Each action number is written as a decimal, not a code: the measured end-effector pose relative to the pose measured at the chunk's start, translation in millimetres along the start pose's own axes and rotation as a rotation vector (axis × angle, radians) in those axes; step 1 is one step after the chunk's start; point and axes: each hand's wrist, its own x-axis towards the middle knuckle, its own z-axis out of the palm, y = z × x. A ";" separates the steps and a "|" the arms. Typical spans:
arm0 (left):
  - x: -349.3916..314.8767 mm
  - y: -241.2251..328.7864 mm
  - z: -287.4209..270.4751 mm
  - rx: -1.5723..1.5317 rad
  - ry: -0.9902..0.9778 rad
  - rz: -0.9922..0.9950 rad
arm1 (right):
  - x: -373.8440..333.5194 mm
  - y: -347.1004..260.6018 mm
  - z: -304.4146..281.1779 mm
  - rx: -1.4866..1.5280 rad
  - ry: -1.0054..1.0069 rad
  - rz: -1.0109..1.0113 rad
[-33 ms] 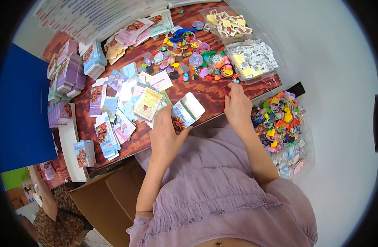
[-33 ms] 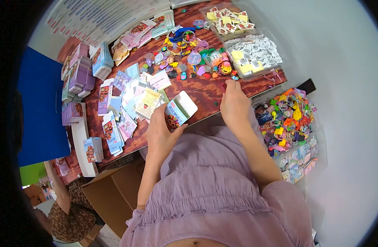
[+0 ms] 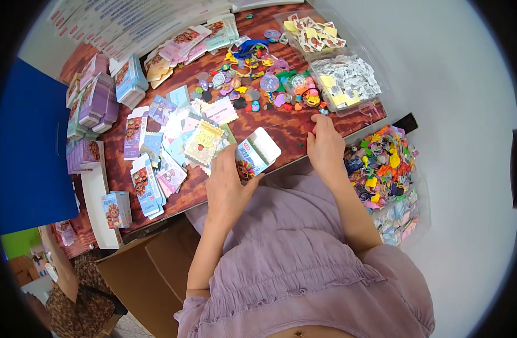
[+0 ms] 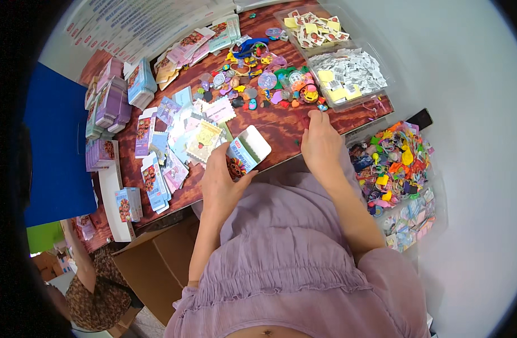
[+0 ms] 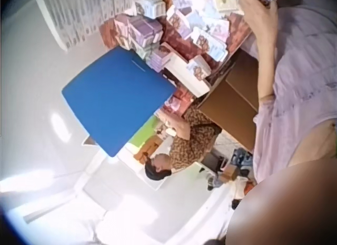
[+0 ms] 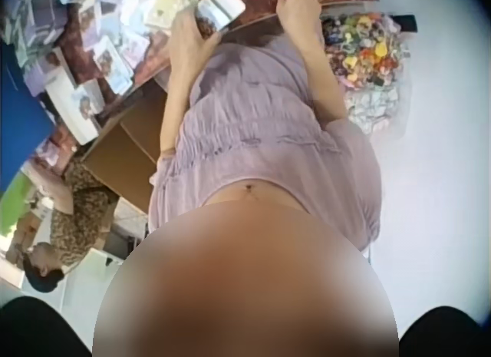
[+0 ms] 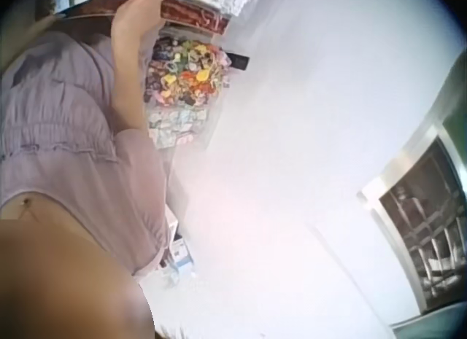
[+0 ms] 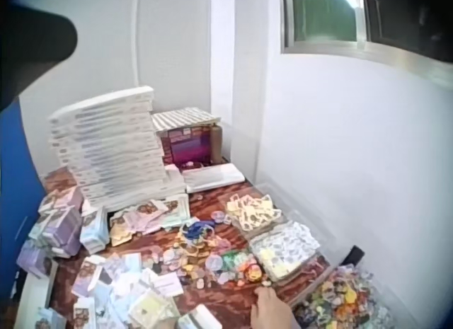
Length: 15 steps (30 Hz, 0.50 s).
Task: Sorting small packaged toy cards and components and placing them into cardboard shipping boxes.
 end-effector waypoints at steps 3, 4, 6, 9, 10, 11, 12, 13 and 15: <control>-2.9 -4.9 -4.4 0.005 0.002 0.016 | 3.8 -3.6 -2.2 0.084 -0.081 0.019; -4.2 -6.1 -5.7 -0.005 -0.008 0.015 | 5.4 -5.5 -5.6 0.119 -0.109 -0.011; -5.6 -9.3 -5.9 -0.016 0.001 0.027 | 10.9 -9.1 -11.5 0.124 -0.098 -0.068; -7.6 -7.7 -7.3 -0.051 -0.006 0.011 | 20.8 -6.9 -3.1 0.096 -0.098 -0.135; -7.6 -7.0 -7.8 -0.075 -0.021 -0.015 | 22.7 -6.4 -0.2 0.062 -0.107 -0.145; -9.0 -8.3 -8.5 -0.075 -0.020 -0.015 | 22.3 -6.8 -0.1 0.063 -0.107 -0.146; -12.3 -9.9 -9.4 -0.070 -0.002 -0.009 | 22.1 -8.4 -1.2 0.091 -0.099 -0.155; -14.7 -10.9 -10.0 -0.065 0.017 -0.002 | 22.0 -9.8 -1.8 0.120 -0.090 -0.163; -15.5 -11.4 -10.8 -0.057 0.013 -0.009 | 25.8 -13.9 1.3 0.093 -0.113 -0.248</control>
